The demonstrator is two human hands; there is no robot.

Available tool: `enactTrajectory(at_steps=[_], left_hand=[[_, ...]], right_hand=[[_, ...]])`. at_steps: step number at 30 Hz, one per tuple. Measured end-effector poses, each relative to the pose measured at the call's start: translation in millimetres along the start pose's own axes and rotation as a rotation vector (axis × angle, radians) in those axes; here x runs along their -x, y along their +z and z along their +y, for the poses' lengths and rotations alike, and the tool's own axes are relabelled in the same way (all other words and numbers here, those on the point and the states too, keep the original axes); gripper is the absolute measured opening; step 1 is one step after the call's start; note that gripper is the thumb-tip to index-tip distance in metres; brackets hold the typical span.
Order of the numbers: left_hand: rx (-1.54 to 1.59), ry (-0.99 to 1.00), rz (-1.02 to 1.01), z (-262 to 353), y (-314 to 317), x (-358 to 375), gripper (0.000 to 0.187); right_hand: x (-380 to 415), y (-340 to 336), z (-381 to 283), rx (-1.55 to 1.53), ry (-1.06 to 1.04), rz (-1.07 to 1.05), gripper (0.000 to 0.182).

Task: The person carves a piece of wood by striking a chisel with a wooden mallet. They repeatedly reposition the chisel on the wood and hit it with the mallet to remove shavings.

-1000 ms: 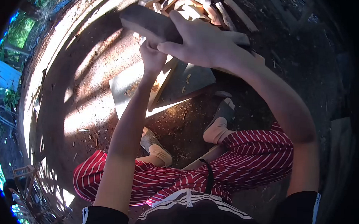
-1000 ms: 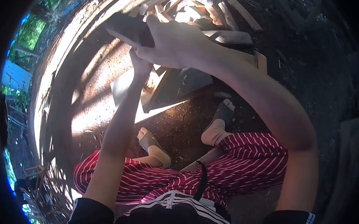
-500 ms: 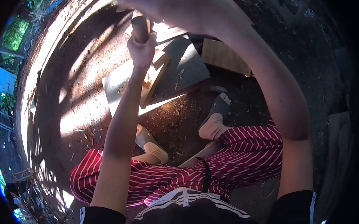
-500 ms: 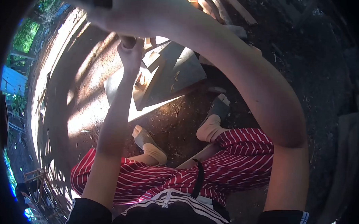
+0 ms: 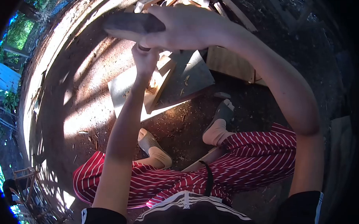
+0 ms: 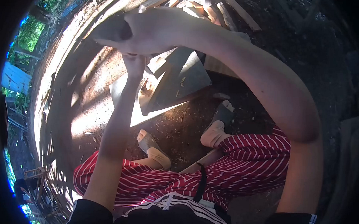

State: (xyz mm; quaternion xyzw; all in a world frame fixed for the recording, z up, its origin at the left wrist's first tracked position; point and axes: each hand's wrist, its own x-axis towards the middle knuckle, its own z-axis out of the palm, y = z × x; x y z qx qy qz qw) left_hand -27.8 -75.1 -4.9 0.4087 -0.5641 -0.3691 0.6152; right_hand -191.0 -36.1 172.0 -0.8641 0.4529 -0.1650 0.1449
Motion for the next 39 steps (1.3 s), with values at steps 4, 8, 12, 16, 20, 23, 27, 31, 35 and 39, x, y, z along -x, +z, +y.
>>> enactTrajectory(at_steps=[4,8,12,16,20,23,27,31,35,39], left_hand=[[-0.015,-0.137,0.005,2,-1,5,0.011],[-0.095,0.062,0.038,-16,-2,9,0.012],[0.101,-0.187,0.133,7,-14,6,0.008],[0.132,-0.151,0.229,14,-29,11,0.009],[0.212,-0.178,0.155,10,-42,21,0.012],[0.208,-0.156,0.098,15,-41,38,0.016],[0.200,-0.076,0.133,18,-32,65,0.015],[0.244,-0.107,0.189,21,-37,60,0.017],[0.187,-0.129,0.262,31,-46,50,0.022],[0.326,-0.049,0.332,42,-33,30,0.021]], right_hand=[[-4,3,-11,-0.119,0.106,-0.012,0.071],[-8,24,11,0.019,0.021,-0.002,0.070],[4,36,37,-0.650,0.290,-0.043,0.073],[11,107,62,-0.330,0.516,-0.262,0.072],[29,187,77,-0.014,0.485,-0.240,0.061],[36,203,75,-0.051,0.496,-0.165,0.056],[36,208,70,-0.035,0.535,-0.131,0.053],[38,218,68,-0.040,0.564,-0.099,0.055],[46,226,74,-0.074,0.566,-0.072,0.064],[45,228,75,-0.103,0.551,-0.059,0.069]])
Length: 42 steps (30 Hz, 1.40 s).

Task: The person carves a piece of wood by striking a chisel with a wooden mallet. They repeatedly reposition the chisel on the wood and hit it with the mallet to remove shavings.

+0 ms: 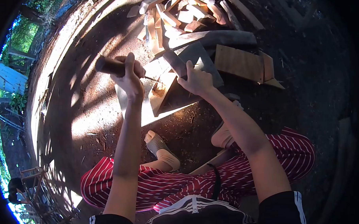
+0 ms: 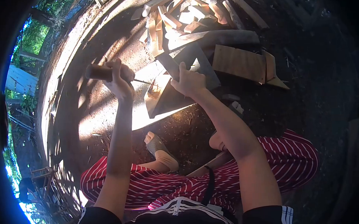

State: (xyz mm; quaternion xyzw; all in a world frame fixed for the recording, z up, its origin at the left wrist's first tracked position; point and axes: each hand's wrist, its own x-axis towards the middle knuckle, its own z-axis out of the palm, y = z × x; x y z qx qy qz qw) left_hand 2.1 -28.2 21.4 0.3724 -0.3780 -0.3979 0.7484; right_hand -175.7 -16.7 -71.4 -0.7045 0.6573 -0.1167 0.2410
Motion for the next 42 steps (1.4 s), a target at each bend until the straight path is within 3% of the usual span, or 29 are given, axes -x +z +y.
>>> enactTrajectory(at_steps=[7,19,26,29,31,33,37,42], left_hand=[[-0.096,0.011,-0.153,-25,19,-9,0.017],[-0.203,-0.014,-0.134,-29,24,-13,0.015],[-0.315,-0.009,-0.145,-45,24,-20,0.025],[-0.293,-0.021,-0.121,-47,27,-24,0.024],[-0.265,0.017,-0.094,-49,29,-25,0.010],[-0.294,0.030,-0.122,-51,25,-26,0.010],[-0.296,-0.034,-0.120,-43,29,-20,0.021],[-0.291,-0.015,-0.139,-48,31,-19,0.012]], right_hand=[[0,-4,-4,0.009,0.031,-0.035,0.067],[0,-2,-4,0.014,0.018,-0.024,0.065],[1,-6,-6,0.000,0.004,-0.028,0.063],[0,-4,-4,0.012,0.008,-0.027,0.068],[0,-3,-3,0.016,0.012,-0.022,0.071],[2,-1,-2,0.033,0.006,0.006,0.062],[2,-4,-3,0.023,0.008,-0.016,0.066],[2,-4,-4,0.015,0.003,-0.009,0.064]])
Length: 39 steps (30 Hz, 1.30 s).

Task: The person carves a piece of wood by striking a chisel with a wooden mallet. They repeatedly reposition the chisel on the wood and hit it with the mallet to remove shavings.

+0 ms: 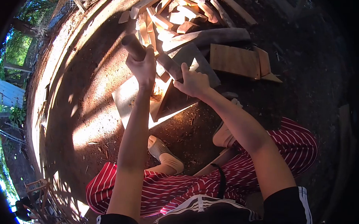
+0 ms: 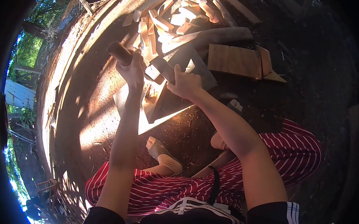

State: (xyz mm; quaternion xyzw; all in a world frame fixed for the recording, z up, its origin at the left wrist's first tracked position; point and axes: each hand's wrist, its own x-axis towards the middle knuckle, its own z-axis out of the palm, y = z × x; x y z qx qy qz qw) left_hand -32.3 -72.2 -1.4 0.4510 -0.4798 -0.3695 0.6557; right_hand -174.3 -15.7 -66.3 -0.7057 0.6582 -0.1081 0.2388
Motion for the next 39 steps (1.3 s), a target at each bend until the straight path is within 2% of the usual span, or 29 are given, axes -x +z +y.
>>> enactTrajectory(at_steps=[5,7,9,10,12,13,14,16,18,19,20,21,22,24,26,27,28,30,31,33,34,38,39], left_hand=[[0.024,-0.010,0.021,0,-2,0,0.013],[0.042,0.045,0.082,-3,-5,-3,0.013],[0.033,0.014,0.095,0,-6,0,0.014],[0.022,-0.022,0.105,4,-5,1,0.018],[0.005,-0.023,0.103,-5,-7,0,0.017],[0.003,-0.022,0.103,-4,-8,-1,0.016],[-0.002,-0.024,0.107,-4,-8,1,0.016],[-0.003,-0.026,0.095,-4,-7,2,0.016],[-0.040,-0.017,0.022,1,-1,10,0.015],[-0.128,0.014,-0.018,-2,2,13,0.016],[-0.217,0.049,-0.061,-4,6,16,0.018],[-0.229,0.076,-0.071,2,13,21,0.020],[-0.271,0.148,-0.099,4,18,24,0.020],[-0.261,0.147,-0.112,2,19,24,0.019],[-0.178,0.107,-0.073,-7,13,16,0.020],[-0.092,0.104,-0.027,-7,10,13,0.019],[-0.093,-0.023,-0.112,-11,-2,10,0.024],[-0.072,0.134,0.006,-5,-3,10,0.024],[-0.023,0.125,0.035,-5,-2,7,0.025],[-0.051,0.092,0.033,-6,-4,10,0.025],[-0.070,0.061,0.030,-8,-3,9,0.026],[-0.095,-0.025,0.032,-18,-5,7,0.021],[-0.117,-0.013,0.047,-16,-4,7,0.020]], right_hand=[[0,1,0,0.008,0.001,0.008,0.062],[0,1,1,0.014,-0.003,0.012,0.062],[-2,-1,2,-0.017,-0.010,-0.030,0.074],[-6,0,5,-0.014,-0.020,-0.021,0.074],[-14,3,14,-0.098,-0.006,-0.039,0.077],[-14,-14,11,-0.418,0.177,-0.200,0.065],[-14,-27,10,-0.408,0.167,-0.204,0.065],[-15,-56,7,-0.566,0.193,-0.062,0.063],[-9,-113,-22,-0.833,-0.047,0.065,0.062],[-2,-147,-41,-0.940,-0.191,0.050,0.058],[0,-168,-51,-0.787,-0.359,0.220,0.058],[10,-196,-74,-0.806,-0.547,0.229,0.058],[9,-210,-83,-0.758,-0.724,0.332,0.042],[47,-250,-131,-0.799,-0.506,0.240,0.037],[21,-219,-96,-0.364,-0.708,0.371,0.061],[21,-212,-94,-0.356,-0.578,0.176,0.066],[25,-206,-91,-0.120,-0.454,0.095,0.064],[8,-170,-75,-0.045,-0.444,0.159,0.067],[9,-177,-80,-0.046,-0.444,0.164,0.067],[15,-196,-96,0.079,-0.343,0.003,0.069],[13,-199,-99,0.081,-0.345,0.004,0.069],[12,-210,-113,-0.276,-0.707,0.255,0.064],[16,-212,-117,-0.354,-0.726,0.259,0.063]])
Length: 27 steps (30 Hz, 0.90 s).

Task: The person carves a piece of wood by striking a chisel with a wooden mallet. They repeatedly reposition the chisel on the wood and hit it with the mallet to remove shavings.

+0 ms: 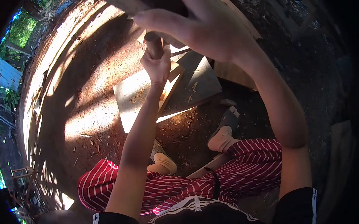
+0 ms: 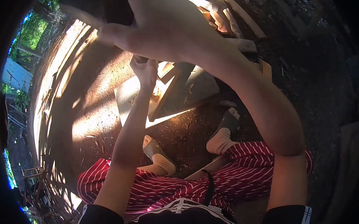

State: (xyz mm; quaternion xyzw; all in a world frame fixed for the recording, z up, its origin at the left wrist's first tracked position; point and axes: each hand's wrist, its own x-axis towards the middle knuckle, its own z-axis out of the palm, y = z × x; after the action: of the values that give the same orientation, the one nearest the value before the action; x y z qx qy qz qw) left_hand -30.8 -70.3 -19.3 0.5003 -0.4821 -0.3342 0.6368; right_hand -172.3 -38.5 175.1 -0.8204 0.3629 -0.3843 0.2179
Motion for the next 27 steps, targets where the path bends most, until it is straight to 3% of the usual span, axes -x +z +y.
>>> enactTrajectory(at_steps=[1,4,5,7,9,11,13,15,17,18,19,21,23,24,25,27], left_hand=[[-0.020,0.017,0.016,9,2,-1,0.018],[0.063,0.148,0.058,17,-3,-2,0.017],[0.095,0.205,0.061,11,-3,-3,0.016],[0.112,0.176,0.067,8,1,-7,0.016],[0.120,-0.114,-0.034,22,-4,-3,0.016],[0.135,-0.115,-0.033,8,-10,-6,0.017],[-0.203,0.089,-0.019,6,-12,-9,0.018],[-0.100,0.177,-0.007,-1,-4,-8,0.019],[0.073,-0.015,-0.067,5,1,-8,0.017],[0.096,-0.021,-0.029,5,3,-7,0.016],[0.082,-0.041,-0.049,6,0,-7,0.015],[0.013,0.104,-0.075,6,-6,-5,0.017],[-0.073,0.193,-0.048,-1,-7,-7,0.019],[-0.148,0.265,-0.021,-7,-3,-8,0.022],[-0.146,0.261,-0.018,-6,-2,-10,0.022],[0.069,0.017,-0.080,-7,-2,-9,0.024]], right_hand=[[5,3,-4,-0.001,-0.004,-0.006,0.063],[20,19,0,0.543,0.201,-0.219,0.067],[21,16,7,0.543,0.208,-0.213,0.067],[13,7,18,0.437,0.126,-0.143,0.067],[5,-11,-10,-0.009,0.122,-0.146,0.065],[7,7,-4,-0.125,0.064,0.024,0.062],[9,23,-1,0.555,0.218,-0.279,0.061],[0,6,-2,0.647,0.214,-0.377,0.063],[-10,-7,-11,0.493,0.201,-0.323,0.065],[-11,-1,4,0.349,0.035,-0.075,0.062],[-12,3,1,0.129,0.092,-0.028,0.063],[4,11,3,0.266,0.198,-0.139,0.064],[9,15,5,0.580,0.223,-0.372,0.063],[4,8,10,0.594,0.199,-0.389,0.065],[1,5,6,0.596,0.199,-0.394,0.065],[0,0,-4,0.251,0.260,-0.230,0.073]])
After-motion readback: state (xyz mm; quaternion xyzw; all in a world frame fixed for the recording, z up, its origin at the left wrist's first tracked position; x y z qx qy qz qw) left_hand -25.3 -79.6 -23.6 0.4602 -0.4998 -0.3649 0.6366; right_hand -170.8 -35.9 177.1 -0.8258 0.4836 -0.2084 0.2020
